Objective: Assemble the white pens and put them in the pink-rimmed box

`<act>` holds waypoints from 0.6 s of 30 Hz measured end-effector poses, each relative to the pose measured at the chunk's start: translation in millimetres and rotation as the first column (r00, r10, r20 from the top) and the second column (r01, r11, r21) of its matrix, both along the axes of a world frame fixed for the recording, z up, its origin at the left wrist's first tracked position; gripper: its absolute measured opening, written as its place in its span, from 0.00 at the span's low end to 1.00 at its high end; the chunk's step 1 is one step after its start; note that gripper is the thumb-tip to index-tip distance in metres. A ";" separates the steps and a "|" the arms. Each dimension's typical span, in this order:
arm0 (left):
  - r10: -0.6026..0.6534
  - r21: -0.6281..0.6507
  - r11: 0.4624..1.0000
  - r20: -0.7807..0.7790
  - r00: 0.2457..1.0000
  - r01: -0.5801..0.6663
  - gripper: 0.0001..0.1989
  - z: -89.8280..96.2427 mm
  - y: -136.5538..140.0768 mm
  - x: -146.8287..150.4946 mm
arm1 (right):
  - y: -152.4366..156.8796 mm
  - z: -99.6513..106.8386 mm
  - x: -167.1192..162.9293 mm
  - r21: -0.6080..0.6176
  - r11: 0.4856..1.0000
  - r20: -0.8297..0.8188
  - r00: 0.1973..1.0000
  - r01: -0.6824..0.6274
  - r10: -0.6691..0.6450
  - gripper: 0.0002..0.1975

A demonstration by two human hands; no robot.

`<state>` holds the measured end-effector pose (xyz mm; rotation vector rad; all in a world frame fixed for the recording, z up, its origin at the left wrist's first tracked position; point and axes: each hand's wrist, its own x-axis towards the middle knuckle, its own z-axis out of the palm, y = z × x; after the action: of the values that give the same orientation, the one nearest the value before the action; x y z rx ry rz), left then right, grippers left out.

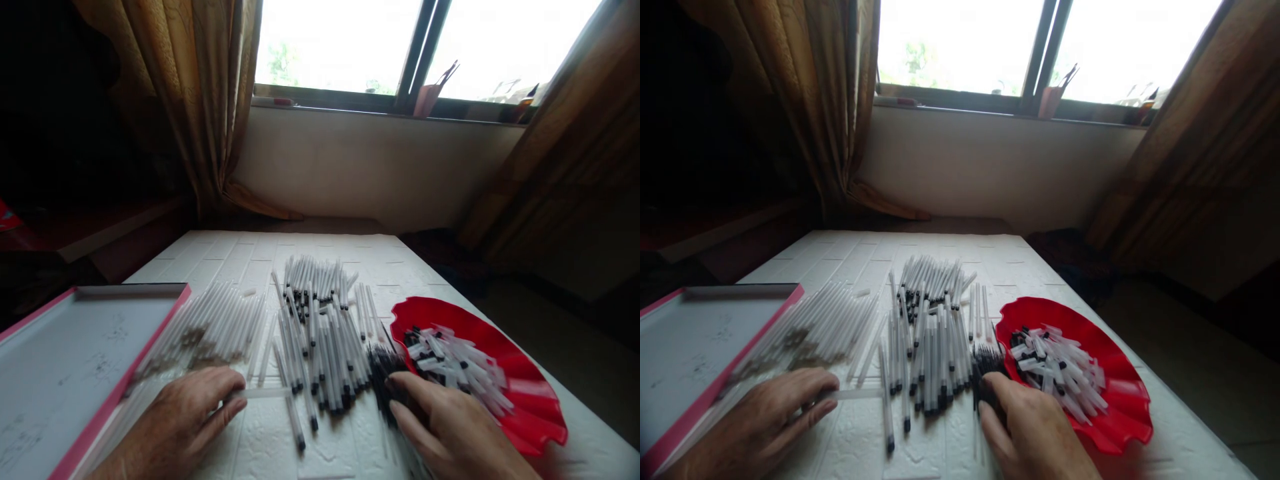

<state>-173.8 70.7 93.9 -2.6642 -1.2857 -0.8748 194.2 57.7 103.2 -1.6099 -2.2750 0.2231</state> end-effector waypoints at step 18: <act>-0.179 -0.248 0.952 0.028 0.983 0.181 0.13 -10.1 -8.2 24.3 | -3.2 -9.7 -47.4 0.113 0.927 -0.110 0.923 -0.358 0.370 0.14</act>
<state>-149.5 62.5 83.8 -3.0171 -1.2448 -0.7851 146.7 54.5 93.5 -1.0820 -2.4266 0.3002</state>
